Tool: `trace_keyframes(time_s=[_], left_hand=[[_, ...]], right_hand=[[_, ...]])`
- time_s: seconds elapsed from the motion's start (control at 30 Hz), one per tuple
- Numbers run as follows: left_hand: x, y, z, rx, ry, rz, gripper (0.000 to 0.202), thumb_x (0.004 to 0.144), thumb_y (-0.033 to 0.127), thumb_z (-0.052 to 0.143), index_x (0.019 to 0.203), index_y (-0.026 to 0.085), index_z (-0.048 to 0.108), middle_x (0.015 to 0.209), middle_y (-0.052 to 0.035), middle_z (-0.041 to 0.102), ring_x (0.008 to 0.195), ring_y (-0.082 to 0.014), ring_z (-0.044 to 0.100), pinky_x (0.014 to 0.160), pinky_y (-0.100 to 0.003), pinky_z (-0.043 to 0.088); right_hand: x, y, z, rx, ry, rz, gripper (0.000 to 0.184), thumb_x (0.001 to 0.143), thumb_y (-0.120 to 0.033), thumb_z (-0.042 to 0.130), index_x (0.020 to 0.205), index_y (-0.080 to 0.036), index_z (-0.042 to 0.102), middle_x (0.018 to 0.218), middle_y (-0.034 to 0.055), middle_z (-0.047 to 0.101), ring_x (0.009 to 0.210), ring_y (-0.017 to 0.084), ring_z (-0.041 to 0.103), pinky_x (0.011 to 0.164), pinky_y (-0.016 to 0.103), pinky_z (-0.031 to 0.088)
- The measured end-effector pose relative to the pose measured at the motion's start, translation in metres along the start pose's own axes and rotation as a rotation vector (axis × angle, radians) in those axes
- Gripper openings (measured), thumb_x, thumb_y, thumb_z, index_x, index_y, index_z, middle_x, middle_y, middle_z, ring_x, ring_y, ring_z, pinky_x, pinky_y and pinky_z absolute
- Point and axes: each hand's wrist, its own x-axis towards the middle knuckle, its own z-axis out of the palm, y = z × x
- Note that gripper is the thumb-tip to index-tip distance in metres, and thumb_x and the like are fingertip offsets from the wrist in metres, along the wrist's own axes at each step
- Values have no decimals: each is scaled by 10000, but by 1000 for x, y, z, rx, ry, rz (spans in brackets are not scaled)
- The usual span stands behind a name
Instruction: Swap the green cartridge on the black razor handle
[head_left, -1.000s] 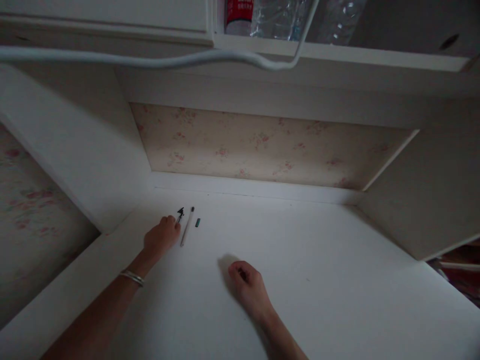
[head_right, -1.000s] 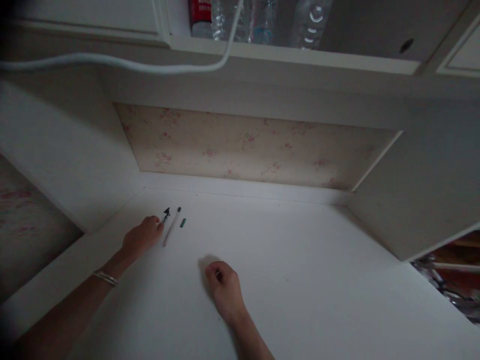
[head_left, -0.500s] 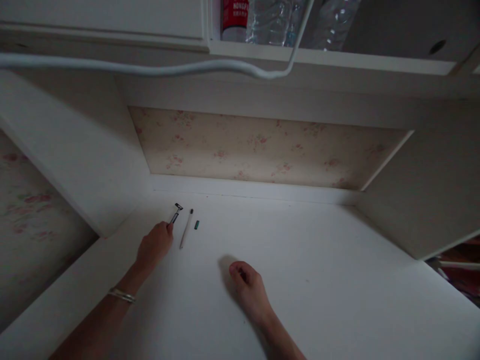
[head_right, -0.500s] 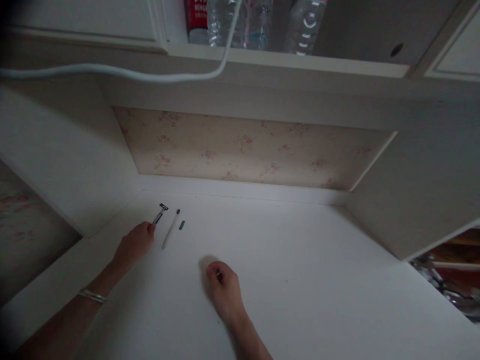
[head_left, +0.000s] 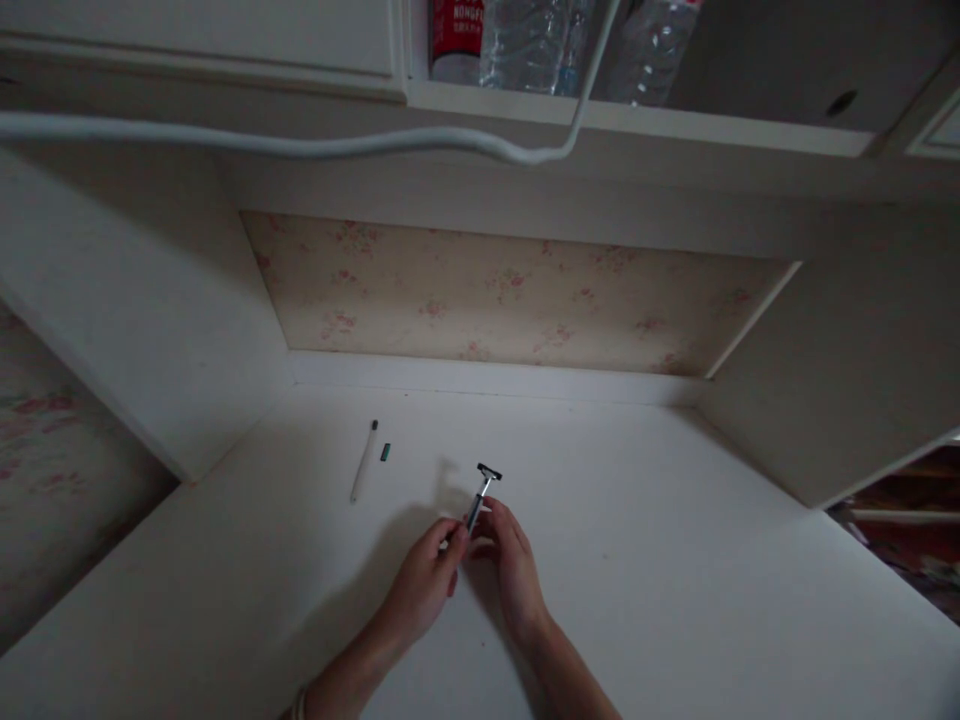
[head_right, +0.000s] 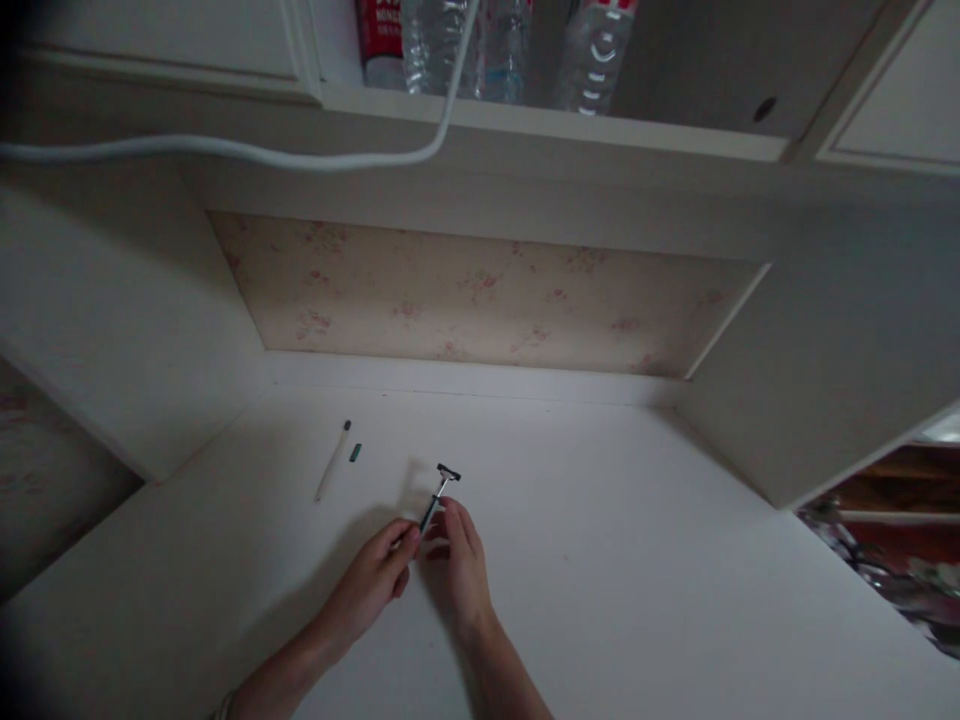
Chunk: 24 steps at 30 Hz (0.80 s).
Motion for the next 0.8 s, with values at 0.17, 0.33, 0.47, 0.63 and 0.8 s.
trace_keyframes(time_s=[0.17,0.33,0.47,0.63,0.8], left_hand=[[-4,-6,9,85,-25,19,404,861,499,434,992,148,583,544,41,453,457,-106,387,435,-221,281],[-8,-2,9,141,-48,84,343,856,468,464,848,156,604,725,-14,547,549,-114,463,489,-229,336],[-4,-2,2,41,-78,3,422,864,521,421,733,148,569,545,36,449,471,-94,400,448,-219,291],[3,-1,-11,-345,-50,-89,423,820,539,496,908,138,598,702,-3,559,453,-64,387,413,-203,265],[4,6,-21,-663,-141,-61,420,789,448,600,1084,151,617,1011,-98,596,737,-140,559,583,-236,408]], right_hand=[[0,-3,0,78,33,59,449,835,-560,495,1008,-162,612,853,69,647,730,199,619,664,309,496],[-7,-10,6,97,70,53,408,823,-560,522,925,-174,605,686,4,571,583,145,553,552,252,459],[-10,-13,6,30,109,-4,391,853,-565,474,901,-191,578,600,-33,496,513,119,484,476,220,398],[-16,-13,10,38,6,-34,361,880,-532,464,894,-185,561,552,-49,467,443,86,407,410,191,306],[-27,-6,24,177,-108,44,352,895,-500,464,794,-172,543,467,-66,416,366,62,286,365,188,195]])
